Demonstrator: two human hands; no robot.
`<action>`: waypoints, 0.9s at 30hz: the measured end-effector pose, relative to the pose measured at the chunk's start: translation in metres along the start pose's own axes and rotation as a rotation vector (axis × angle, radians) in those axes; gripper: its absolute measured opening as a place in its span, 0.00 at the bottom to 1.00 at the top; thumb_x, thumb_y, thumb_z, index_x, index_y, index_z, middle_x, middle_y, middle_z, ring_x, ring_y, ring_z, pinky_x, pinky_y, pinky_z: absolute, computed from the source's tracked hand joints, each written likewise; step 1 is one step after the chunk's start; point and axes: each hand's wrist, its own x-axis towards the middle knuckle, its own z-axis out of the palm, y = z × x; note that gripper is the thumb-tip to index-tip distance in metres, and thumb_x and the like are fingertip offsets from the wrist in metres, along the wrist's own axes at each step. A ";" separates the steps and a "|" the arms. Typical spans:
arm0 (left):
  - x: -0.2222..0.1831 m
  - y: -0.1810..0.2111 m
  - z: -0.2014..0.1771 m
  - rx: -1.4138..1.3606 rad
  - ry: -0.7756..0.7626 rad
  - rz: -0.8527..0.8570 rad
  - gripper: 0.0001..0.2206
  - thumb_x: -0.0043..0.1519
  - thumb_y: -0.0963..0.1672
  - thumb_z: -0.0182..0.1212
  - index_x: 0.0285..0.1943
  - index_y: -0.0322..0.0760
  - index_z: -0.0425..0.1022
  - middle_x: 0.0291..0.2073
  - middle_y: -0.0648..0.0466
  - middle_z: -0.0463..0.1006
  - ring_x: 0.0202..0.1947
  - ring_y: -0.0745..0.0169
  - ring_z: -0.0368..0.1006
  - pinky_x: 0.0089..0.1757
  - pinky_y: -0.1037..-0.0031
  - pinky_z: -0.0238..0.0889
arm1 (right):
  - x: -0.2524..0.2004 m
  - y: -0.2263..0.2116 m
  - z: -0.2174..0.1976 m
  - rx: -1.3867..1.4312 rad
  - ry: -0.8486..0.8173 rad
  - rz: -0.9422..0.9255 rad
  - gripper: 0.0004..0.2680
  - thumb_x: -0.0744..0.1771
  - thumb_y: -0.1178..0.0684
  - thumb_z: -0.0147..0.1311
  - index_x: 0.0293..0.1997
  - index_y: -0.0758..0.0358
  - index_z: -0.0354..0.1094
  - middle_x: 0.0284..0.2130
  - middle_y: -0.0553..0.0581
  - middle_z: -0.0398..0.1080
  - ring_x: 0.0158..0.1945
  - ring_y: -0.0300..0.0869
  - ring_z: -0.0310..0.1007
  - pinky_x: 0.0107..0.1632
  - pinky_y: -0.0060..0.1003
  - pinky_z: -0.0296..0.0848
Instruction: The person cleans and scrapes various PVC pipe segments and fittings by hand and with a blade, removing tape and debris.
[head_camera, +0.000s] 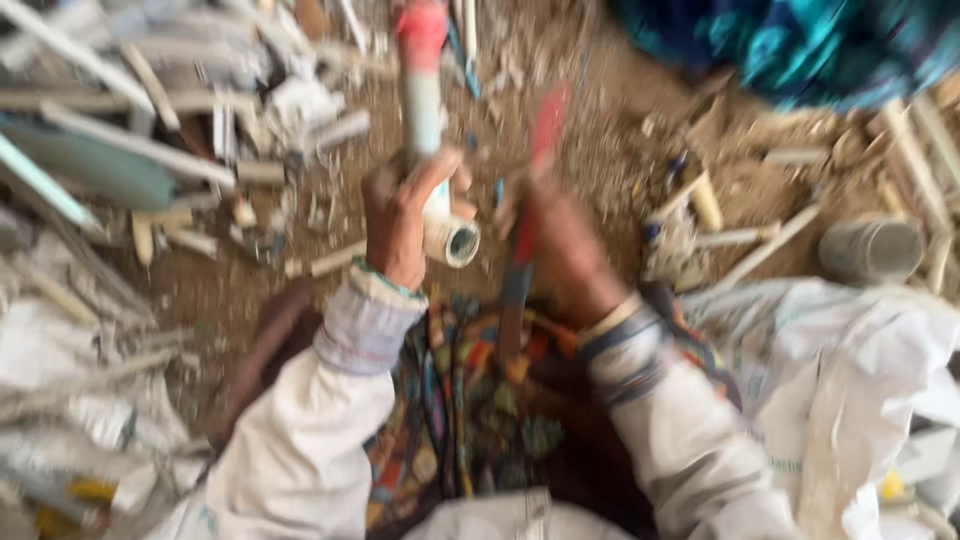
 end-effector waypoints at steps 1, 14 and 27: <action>0.001 -0.001 -0.001 0.020 0.050 0.010 0.14 0.61 0.48 0.64 0.41 0.30 0.79 0.28 0.53 0.79 0.22 0.63 0.78 0.27 0.74 0.74 | 0.003 -0.001 0.035 0.197 -0.045 0.655 0.24 0.74 0.33 0.38 0.38 0.66 0.74 0.23 0.53 0.68 0.24 0.41 0.64 0.28 0.39 0.66; 0.026 -0.027 -0.013 -0.162 0.107 0.140 0.12 0.59 0.43 0.67 0.48 0.29 0.76 0.33 0.54 0.79 0.29 0.65 0.77 0.31 0.74 0.73 | -0.008 -0.001 0.016 -0.143 -0.429 -0.035 0.08 0.73 0.51 0.43 0.51 0.64 0.65 0.25 0.50 0.74 0.24 0.33 0.73 0.26 0.29 0.71; 0.026 -0.028 -0.002 0.345 -0.100 0.056 0.23 0.61 0.57 0.64 0.41 0.33 0.79 0.24 0.57 0.75 0.23 0.67 0.71 0.26 0.69 0.67 | -0.002 -0.063 0.019 0.034 -0.053 0.112 0.13 0.75 0.45 0.37 0.46 0.63 0.66 0.19 0.49 0.63 0.20 0.34 0.61 0.22 0.33 0.61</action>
